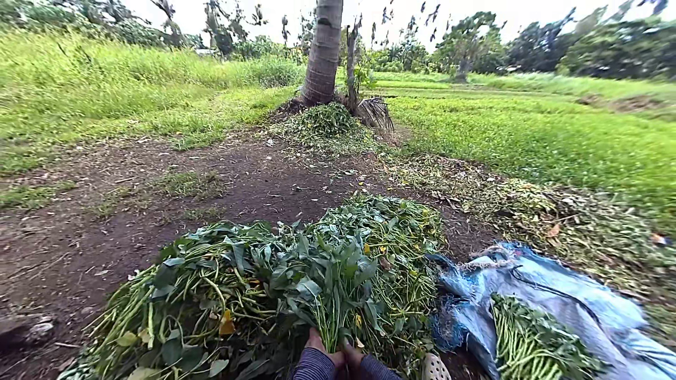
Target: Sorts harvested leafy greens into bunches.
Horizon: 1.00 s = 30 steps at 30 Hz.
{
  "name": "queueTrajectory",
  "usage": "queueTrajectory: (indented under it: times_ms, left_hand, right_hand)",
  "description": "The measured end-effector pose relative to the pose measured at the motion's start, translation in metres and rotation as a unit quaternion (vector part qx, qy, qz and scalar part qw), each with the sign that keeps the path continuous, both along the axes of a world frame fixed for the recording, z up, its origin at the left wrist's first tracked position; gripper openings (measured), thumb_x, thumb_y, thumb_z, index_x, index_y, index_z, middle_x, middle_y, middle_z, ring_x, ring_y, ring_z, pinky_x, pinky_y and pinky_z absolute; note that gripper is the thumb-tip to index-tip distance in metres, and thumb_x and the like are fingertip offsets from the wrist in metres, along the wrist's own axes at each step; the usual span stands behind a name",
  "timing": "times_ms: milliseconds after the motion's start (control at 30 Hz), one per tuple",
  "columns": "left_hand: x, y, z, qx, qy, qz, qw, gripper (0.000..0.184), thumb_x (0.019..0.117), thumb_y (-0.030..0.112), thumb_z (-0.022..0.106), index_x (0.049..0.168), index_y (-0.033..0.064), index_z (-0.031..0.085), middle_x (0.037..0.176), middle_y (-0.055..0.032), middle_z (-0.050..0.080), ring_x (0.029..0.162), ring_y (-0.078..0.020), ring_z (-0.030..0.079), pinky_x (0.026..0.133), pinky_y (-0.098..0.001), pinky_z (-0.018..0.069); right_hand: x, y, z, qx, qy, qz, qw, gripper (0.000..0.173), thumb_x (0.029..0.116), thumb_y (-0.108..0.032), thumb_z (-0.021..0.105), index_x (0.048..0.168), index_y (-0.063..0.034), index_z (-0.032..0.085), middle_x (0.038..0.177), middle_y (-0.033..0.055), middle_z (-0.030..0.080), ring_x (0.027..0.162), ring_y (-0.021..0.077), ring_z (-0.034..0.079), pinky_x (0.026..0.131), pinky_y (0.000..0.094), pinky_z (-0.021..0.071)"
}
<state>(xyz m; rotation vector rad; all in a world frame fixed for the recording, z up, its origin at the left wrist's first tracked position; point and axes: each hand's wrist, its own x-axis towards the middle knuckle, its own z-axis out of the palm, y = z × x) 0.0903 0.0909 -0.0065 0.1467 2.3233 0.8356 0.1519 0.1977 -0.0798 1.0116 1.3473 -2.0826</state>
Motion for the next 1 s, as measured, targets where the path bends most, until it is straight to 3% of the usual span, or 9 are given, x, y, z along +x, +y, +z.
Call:
queueTrajectory:
  times_ms: [33, 167, 300, 367, 433, 667, 733, 833, 1000]
  left_hand:
    - [0.000, 0.000, -0.002, 0.024, -0.002, 0.029, 0.999, 0.115, 0.0720, 0.028, 0.093, 0.156, -0.0036, 0.022, 0.141, -0.0256, 0.057, 0.132, -0.0335, 0.057, 0.112, -0.0473, 0.0438]
    - [-0.018, -0.011, -0.022, 0.149, -0.016, 0.208, 0.967, 0.110, 0.0682, 0.005, 0.093, 0.155, -0.0009, 0.026, 0.139, -0.0290, 0.055, 0.126, -0.0372, 0.059, 0.105, -0.0515, 0.0493]
    - [-0.043, -0.026, -0.018, 0.236, -0.048, 0.293, 0.925, 0.097, 0.0794, -0.004, 0.084, 0.155, 0.0016, 0.023, 0.117, -0.0266, 0.063, 0.085, -0.0308, 0.071, 0.074, -0.0448, 0.0610]
    - [-0.052, -0.030, -0.016, 0.249, -0.064, 0.313, 0.914, 0.094, 0.0817, -0.005, 0.082, 0.154, 0.0046, 0.022, 0.107, -0.0247, 0.065, 0.072, -0.0292, 0.072, 0.061, -0.0428, 0.0618]
    - [-0.055, -0.033, -0.010, 0.244, -0.070, 0.306, 0.918, 0.094, 0.0832, -0.003, 0.081, 0.155, 0.0058, 0.021, 0.109, -0.0237, 0.065, 0.073, -0.0281, 0.072, 0.062, -0.0419, 0.0622]
    - [-0.054, -0.036, -0.008, 0.230, 0.026, 0.345, 0.910, 0.094, 0.0775, -0.002, 0.086, 0.153, -0.0004, 0.030, 0.132, -0.0286, 0.058, 0.114, -0.0349, 0.064, 0.097, -0.0488, 0.0532]
    - [-0.052, -0.035, -0.010, 0.263, 0.032, 0.374, 0.889, 0.089, 0.0788, -0.006, 0.083, 0.151, -0.0013, 0.031, 0.125, -0.0271, 0.061, 0.104, -0.0324, 0.067, 0.089, -0.0469, 0.0562]
    - [-0.050, -0.033, -0.004, 0.364, -0.017, 0.426, 0.828, 0.081, 0.0852, -0.015, 0.071, 0.149, 0.0037, 0.025, 0.099, -0.0210, 0.068, 0.068, -0.0274, 0.071, 0.055, -0.0416, 0.0608]
    - [-0.052, -0.028, 0.008, 0.402, -0.041, 0.448, 0.797, 0.077, 0.0891, -0.015, 0.066, 0.150, 0.0062, 0.023, 0.094, -0.0195, 0.069, 0.062, -0.0277, 0.071, 0.049, -0.0411, 0.0600]
  right_hand:
    - [-0.009, 0.003, -0.006, 0.003, 0.004, -0.029, 1.000, 0.056, 0.1140, -0.040, 0.023, 0.132, 0.0043, 0.053, 0.101, 0.0169, 0.064, 0.081, 0.0219, 0.061, 0.077, 0.0395, 0.0529]
    - [0.004, -0.007, 0.020, 0.171, -0.049, 0.077, 0.981, 0.047, 0.1140, -0.027, 0.032, 0.132, 0.0080, 0.058, 0.122, 0.0214, 0.065, 0.108, 0.0268, 0.064, 0.099, 0.0422, 0.0492]
    - [0.051, -0.020, 0.032, 0.255, 0.009, 0.157, 0.954, 0.046, 0.1130, -0.029, 0.035, 0.112, 0.0080, 0.064, 0.095, 0.0155, 0.063, 0.085, 0.0201, 0.060, 0.084, 0.0373, 0.0492]
    - [0.065, -0.008, 0.018, 0.312, 0.011, 0.315, 0.896, 0.044, 0.1101, -0.029, 0.045, 0.126, 0.0066, 0.065, 0.119, 0.0243, 0.069, 0.114, 0.0316, 0.066, 0.106, 0.0478, 0.0465]
    - [0.071, 0.014, 0.001, 0.372, 0.007, 0.423, 0.826, 0.050, 0.1032, -0.040, 0.058, 0.134, -0.0006, 0.062, 0.126, 0.0245, 0.067, 0.120, 0.0383, 0.065, 0.106, 0.0591, 0.0476]
    - [-0.016, 0.061, 0.025, 0.517, 0.153, 0.119, 0.834, 0.040, 0.1016, -0.024, 0.061, 0.129, 0.0041, 0.065, 0.127, 0.0242, 0.065, 0.120, 0.0346, 0.063, 0.107, 0.0453, 0.0489]
    - [-0.038, 0.060, 0.018, 0.513, 0.106, 0.174, 0.834, 0.047, 0.1008, -0.034, 0.064, 0.132, 0.0016, 0.063, 0.134, 0.0223, 0.062, 0.127, 0.0335, 0.060, 0.111, 0.0461, 0.0454]
    - [-0.047, 0.061, 0.012, 0.526, 0.096, 0.171, 0.828, 0.040, 0.0989, -0.023, 0.062, 0.131, 0.0005, 0.064, 0.136, 0.0229, 0.061, 0.128, 0.0342, 0.059, 0.111, 0.0474, 0.0461]
    - [-0.041, 0.084, 0.036, 0.528, 0.161, 0.052, 0.832, 0.035, 0.0995, -0.020, 0.061, 0.125, 0.0025, 0.066, 0.119, 0.0213, 0.068, 0.111, 0.0312, 0.067, 0.101, 0.0442, 0.0524]
